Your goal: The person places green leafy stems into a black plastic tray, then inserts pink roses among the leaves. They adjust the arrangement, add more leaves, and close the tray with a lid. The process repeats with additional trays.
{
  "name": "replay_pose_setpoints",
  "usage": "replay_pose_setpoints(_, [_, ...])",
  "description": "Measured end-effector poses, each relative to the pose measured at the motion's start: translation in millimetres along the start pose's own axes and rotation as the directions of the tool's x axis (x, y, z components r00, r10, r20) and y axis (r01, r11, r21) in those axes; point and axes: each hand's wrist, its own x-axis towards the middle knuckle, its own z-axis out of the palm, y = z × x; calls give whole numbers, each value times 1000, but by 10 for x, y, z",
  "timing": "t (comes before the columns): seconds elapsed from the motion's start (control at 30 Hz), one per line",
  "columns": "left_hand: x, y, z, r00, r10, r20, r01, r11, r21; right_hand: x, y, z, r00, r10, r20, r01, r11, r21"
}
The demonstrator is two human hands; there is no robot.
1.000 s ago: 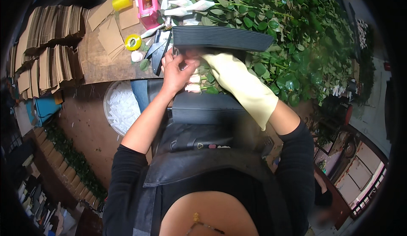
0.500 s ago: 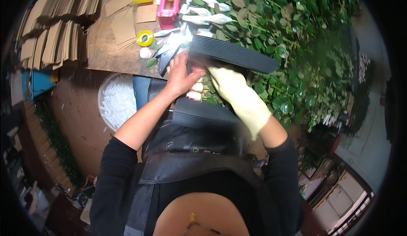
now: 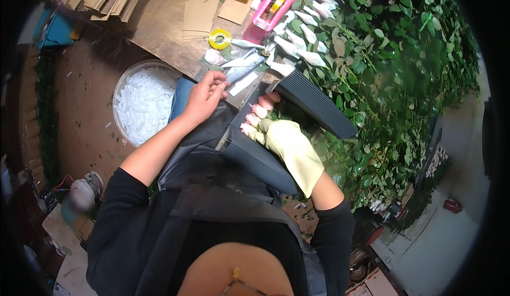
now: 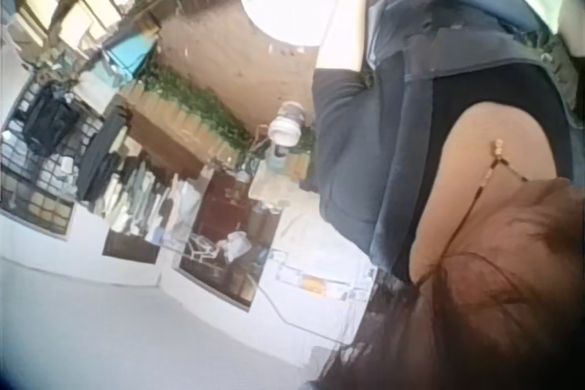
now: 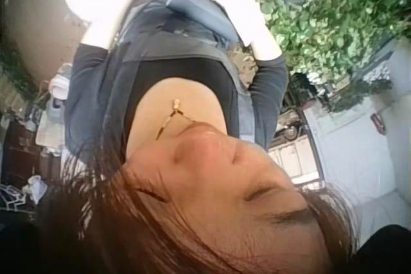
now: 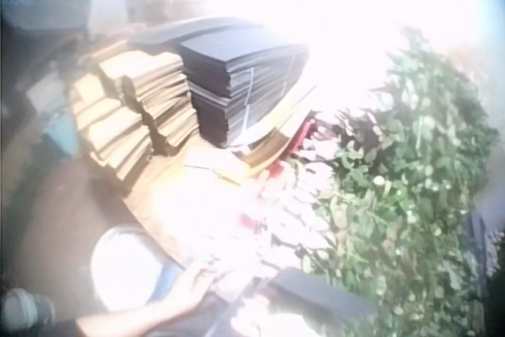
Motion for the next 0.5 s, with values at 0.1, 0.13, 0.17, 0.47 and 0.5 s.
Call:
replay_pose_setpoints(0.1, [-19,-27,13,999,17,29,-20,995,101,309,205,-448,914,-230,334,372,801,-468])
replay_pose_setpoints(0.13, [-11,-14,70,996,71,56,-80,979,187,176,132,-309,967,-116,227,204,887,-414])
replay_pose_setpoints(0.17, [-23,-1,139,990,119,82,-137,952,272,-45,-20,-136,956,-129,265,291,555,-779])
replay_pose_setpoints(0.47, [46,199,471,891,239,386,-416,770,484,-274,-255,-119,752,-508,420,204,-426,-882])
replay_pose_setpoints(0.5, [50,148,499,893,220,392,-396,798,455,-140,-217,-183,765,-499,407,143,-485,-863])
